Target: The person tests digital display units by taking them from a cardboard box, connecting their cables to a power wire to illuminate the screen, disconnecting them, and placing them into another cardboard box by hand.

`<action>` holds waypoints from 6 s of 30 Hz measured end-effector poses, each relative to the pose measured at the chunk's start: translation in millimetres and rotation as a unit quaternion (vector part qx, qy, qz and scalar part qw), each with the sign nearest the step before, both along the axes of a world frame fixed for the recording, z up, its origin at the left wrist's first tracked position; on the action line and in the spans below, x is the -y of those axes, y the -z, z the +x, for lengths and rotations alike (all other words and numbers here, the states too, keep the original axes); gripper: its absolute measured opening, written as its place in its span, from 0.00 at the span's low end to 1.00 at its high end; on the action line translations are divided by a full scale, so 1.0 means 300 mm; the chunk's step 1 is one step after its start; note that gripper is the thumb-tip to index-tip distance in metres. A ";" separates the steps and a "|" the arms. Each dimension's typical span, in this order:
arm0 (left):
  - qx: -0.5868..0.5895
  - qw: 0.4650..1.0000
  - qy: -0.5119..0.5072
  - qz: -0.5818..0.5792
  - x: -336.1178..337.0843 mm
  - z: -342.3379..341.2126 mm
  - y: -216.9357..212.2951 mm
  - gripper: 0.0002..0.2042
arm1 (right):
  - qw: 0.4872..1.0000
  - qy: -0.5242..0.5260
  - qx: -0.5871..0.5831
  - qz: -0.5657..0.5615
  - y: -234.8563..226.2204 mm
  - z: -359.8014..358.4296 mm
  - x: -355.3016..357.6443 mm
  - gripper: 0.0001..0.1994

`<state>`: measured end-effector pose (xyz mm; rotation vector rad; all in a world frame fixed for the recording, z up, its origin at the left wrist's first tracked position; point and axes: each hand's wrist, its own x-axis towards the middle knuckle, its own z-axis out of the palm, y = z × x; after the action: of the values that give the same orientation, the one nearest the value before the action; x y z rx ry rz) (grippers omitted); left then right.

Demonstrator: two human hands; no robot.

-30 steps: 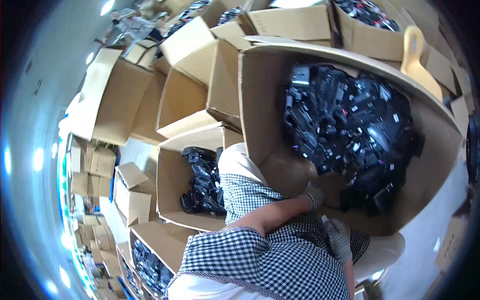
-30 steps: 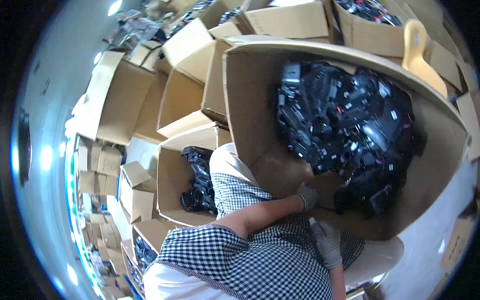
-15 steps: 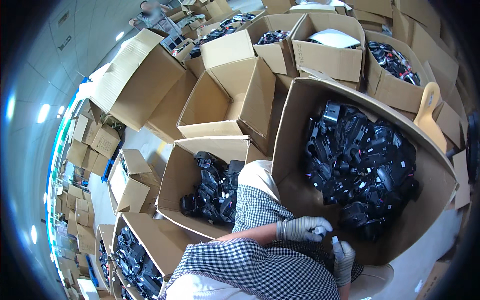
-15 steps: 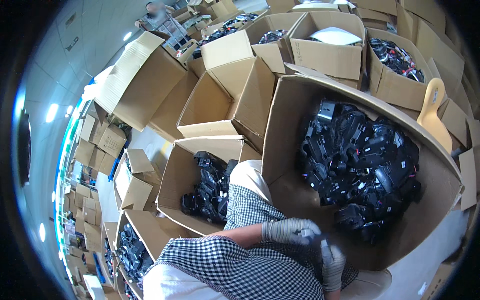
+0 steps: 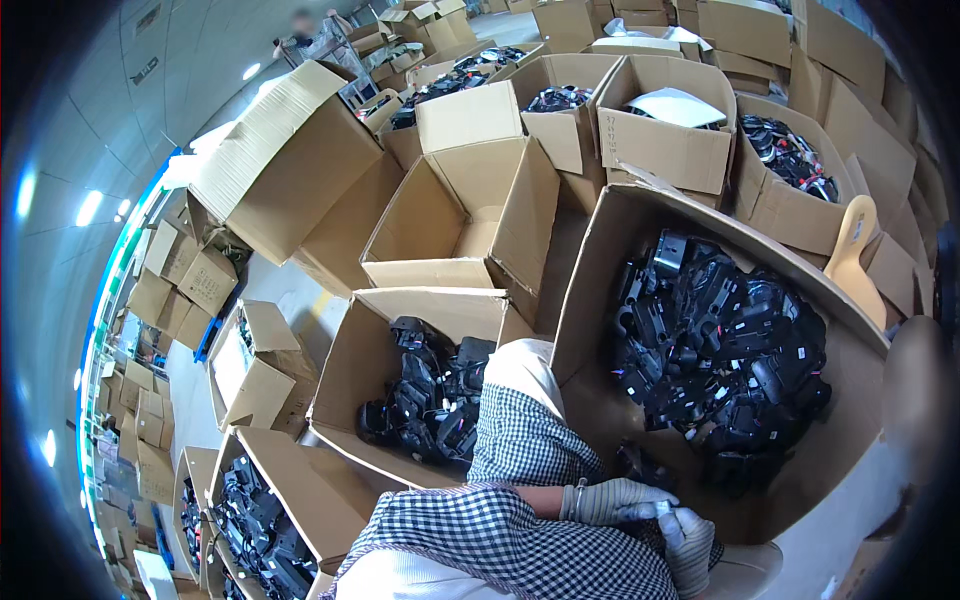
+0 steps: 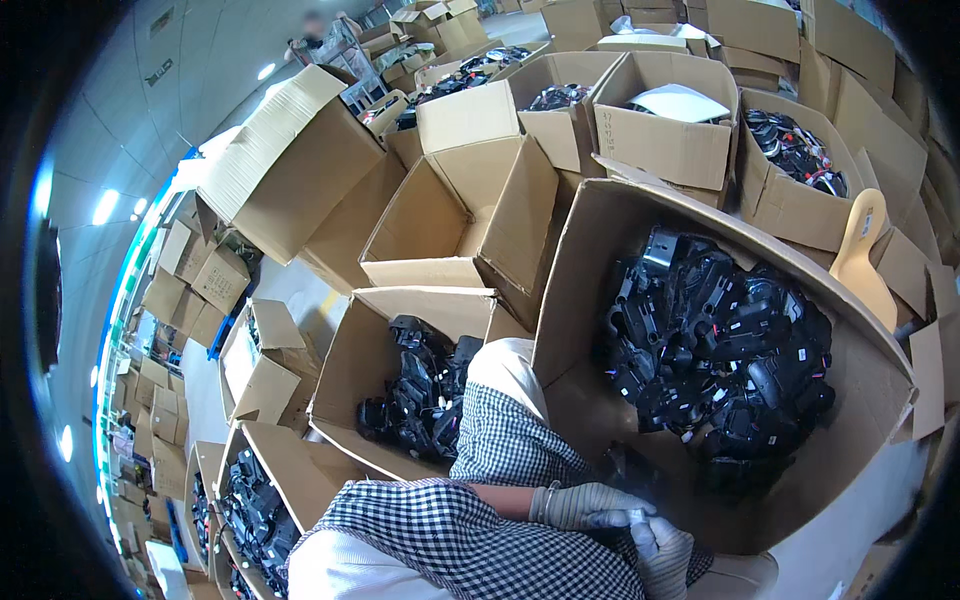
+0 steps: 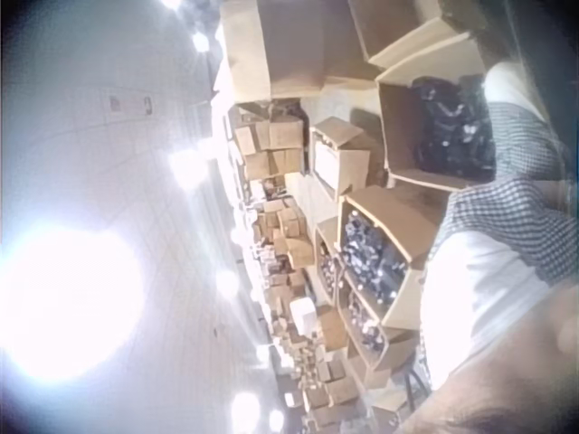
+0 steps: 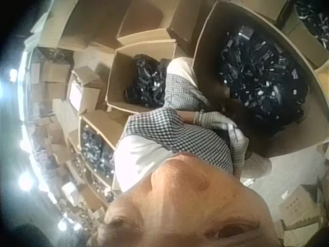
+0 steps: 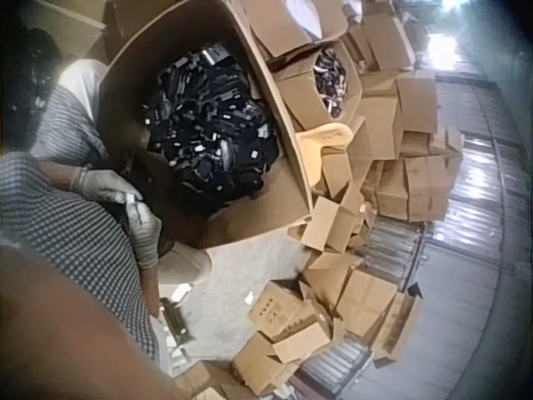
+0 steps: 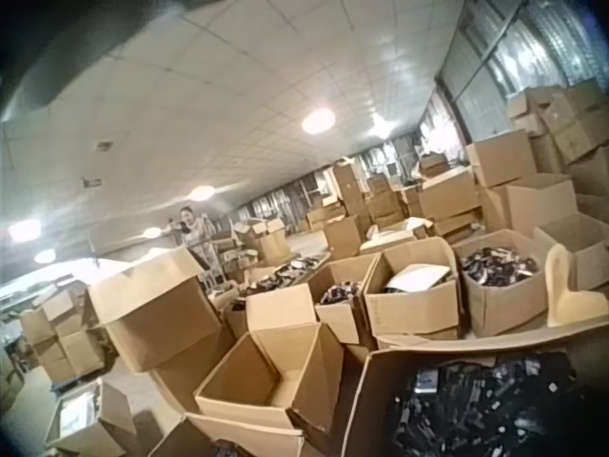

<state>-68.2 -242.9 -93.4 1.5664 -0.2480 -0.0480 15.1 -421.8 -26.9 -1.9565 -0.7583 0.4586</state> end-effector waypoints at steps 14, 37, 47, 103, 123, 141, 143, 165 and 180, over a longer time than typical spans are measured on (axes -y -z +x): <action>-0.036 0.977 0.051 0.204 -0.071 -0.046 -0.013 0.18 | 0.969 -0.146 -0.174 0.099 0.148 -0.027 0.003 0.13; -0.378 0.901 -0.101 0.185 -0.091 0.140 0.521 0.24 | 0.906 -0.368 -0.209 -0.021 0.095 -0.002 -0.019 0.17; -0.297 0.949 -0.039 0.095 0.043 0.130 0.673 0.42 | 0.908 -0.367 -0.204 -0.006 0.102 -0.033 -0.080 0.13; 0.051 0.813 -0.417 0.403 -0.492 0.093 -0.118 0.13 | 0.955 -0.230 -0.184 -0.047 0.112 -0.012 -0.288 0.21; -0.374 0.829 -0.052 0.412 0.035 0.649 0.657 0.21 | 0.970 0.033 -0.240 -0.018 0.354 0.085 0.114 0.13; 0.111 0.963 -0.128 0.208 -0.103 0.194 -0.033 0.19 | 0.965 0.140 -0.209 0.073 0.054 0.063 -0.049 0.18; 0.115 0.968 -0.123 0.188 -0.080 0.174 -0.052 0.20 | 0.955 0.173 -0.224 0.085 -0.011 0.056 -0.063 0.17; 0.089 0.959 0.101 0.249 -0.094 0.024 -0.077 0.17 | 0.962 -0.061 -0.266 0.031 0.064 -0.025 -0.022 0.18; -0.215 0.850 0.102 0.469 -0.012 0.162 0.381 0.22 | 0.921 -0.294 -0.224 -0.120 0.166 -0.086 -0.105 0.14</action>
<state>-19.6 -239.2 -207.5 2.4341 -0.0153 -0.7840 -10.8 -390.3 -76.8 -1.7090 -1.0115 1.3670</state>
